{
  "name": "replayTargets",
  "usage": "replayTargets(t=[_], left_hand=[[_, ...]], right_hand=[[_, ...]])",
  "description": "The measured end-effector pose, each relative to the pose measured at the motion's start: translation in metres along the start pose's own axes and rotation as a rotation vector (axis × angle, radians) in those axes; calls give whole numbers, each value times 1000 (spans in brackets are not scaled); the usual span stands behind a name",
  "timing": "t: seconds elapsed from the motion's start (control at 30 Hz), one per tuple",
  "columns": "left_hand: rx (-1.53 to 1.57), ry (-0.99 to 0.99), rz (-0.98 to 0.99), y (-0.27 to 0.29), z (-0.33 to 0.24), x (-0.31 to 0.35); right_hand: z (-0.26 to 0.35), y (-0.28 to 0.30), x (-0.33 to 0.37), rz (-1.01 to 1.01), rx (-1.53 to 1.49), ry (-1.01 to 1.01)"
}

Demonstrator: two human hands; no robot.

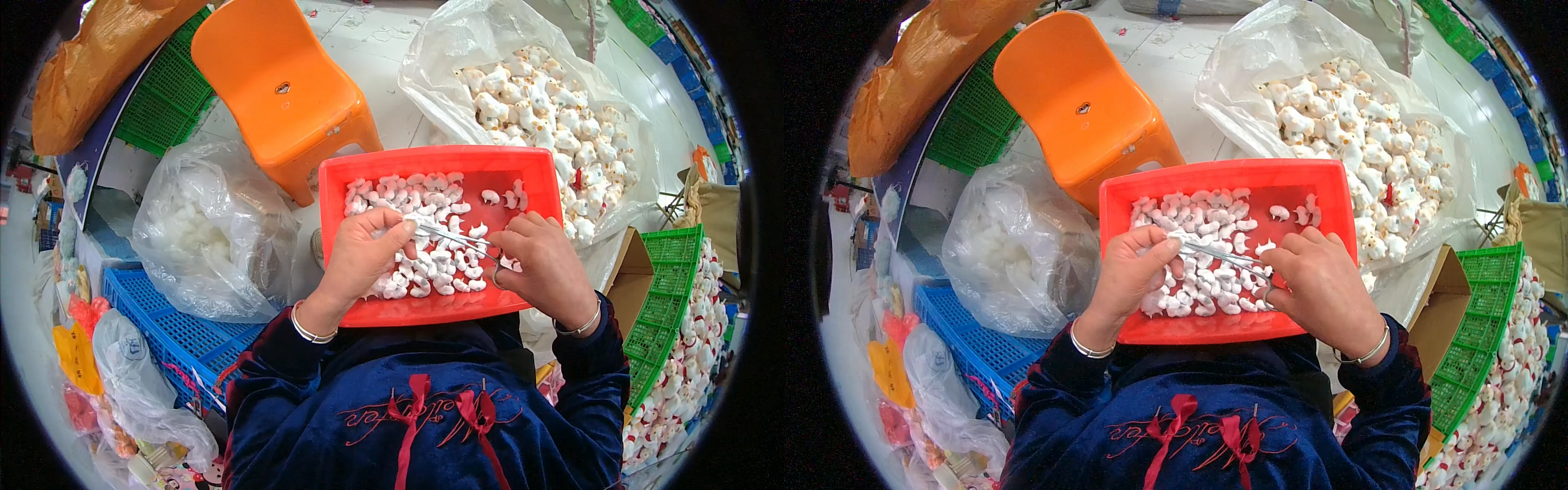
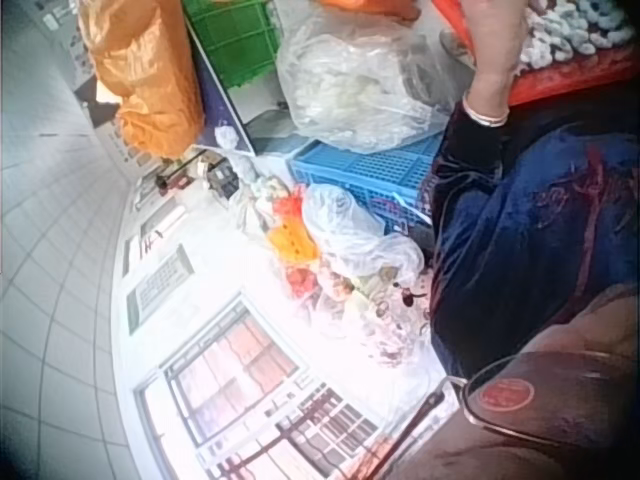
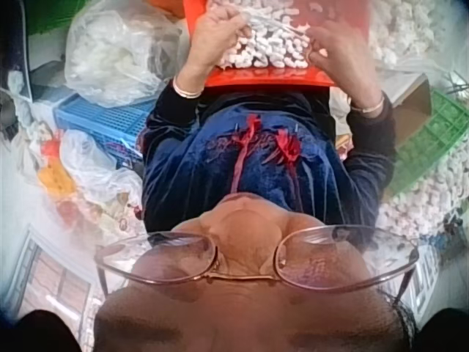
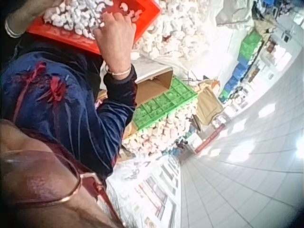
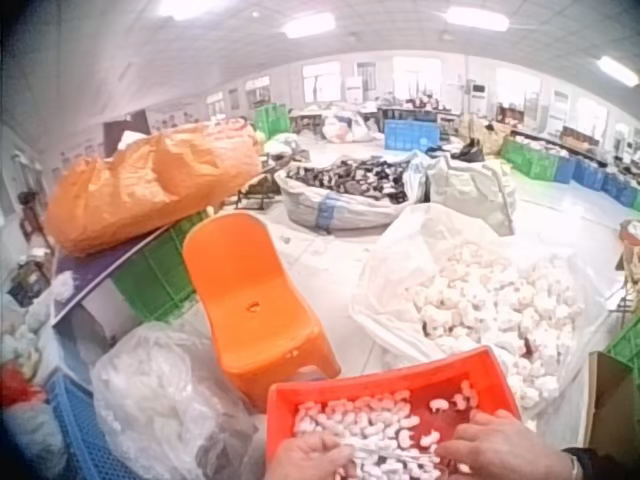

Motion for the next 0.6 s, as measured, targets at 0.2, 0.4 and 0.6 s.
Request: replayTargets(t=[0.2,0.4,0.6], left_hand=[[-103,31,-12,-4,-1,5],[-41,-11,9,0,-7,7],[-45,-29,3,6,-11,7]], right_hand=[[0,-5,-5,-74,-33,-29],[-3,-4,-3,-105,25,69],[-12,-7,3,-106,-112,49]])
Point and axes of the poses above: each hand's wrist, its own x-axis away from the middle knuckle, its own y-axis out of the back of the hand, z = x × y, the point moved 7 cm from there along -x, towards the middle knuckle, and after that the axes turned 12 degrees about y, right-handed, at the moved point
